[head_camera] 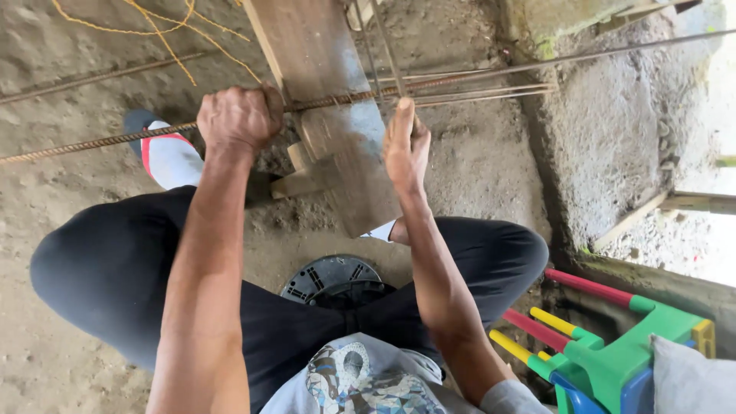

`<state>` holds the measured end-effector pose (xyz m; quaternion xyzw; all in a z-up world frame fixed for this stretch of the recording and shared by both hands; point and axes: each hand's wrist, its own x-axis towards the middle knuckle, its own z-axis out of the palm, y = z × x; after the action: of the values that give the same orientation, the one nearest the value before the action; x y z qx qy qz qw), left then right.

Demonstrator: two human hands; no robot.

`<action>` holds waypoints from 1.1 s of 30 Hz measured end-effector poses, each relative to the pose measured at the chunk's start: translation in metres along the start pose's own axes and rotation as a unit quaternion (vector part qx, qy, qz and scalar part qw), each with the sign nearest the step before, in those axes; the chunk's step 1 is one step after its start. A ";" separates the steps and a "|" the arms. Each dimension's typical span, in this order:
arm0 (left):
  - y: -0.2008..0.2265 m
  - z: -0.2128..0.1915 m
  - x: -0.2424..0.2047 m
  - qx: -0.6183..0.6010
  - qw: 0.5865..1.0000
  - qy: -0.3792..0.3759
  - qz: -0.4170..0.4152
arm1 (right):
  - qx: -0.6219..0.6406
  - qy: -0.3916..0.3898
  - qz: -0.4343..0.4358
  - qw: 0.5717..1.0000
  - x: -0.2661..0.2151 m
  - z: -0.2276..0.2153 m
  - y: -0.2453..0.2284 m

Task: Sawing a metal rebar with a manual hacksaw while holding it against a wooden beam.

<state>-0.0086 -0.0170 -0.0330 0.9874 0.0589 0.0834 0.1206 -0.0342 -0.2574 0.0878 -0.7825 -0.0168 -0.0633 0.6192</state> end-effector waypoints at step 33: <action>-0.003 0.010 -0.004 0.078 0.973 0.213 0.042 | -0.056 -0.009 -0.015 0.998 -0.044 -0.037 0.006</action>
<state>-0.0114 -0.0168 -0.0439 0.9549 0.0477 0.2921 0.0242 -0.0804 -0.2926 0.0849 -0.8159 -0.0306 -0.0658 0.5736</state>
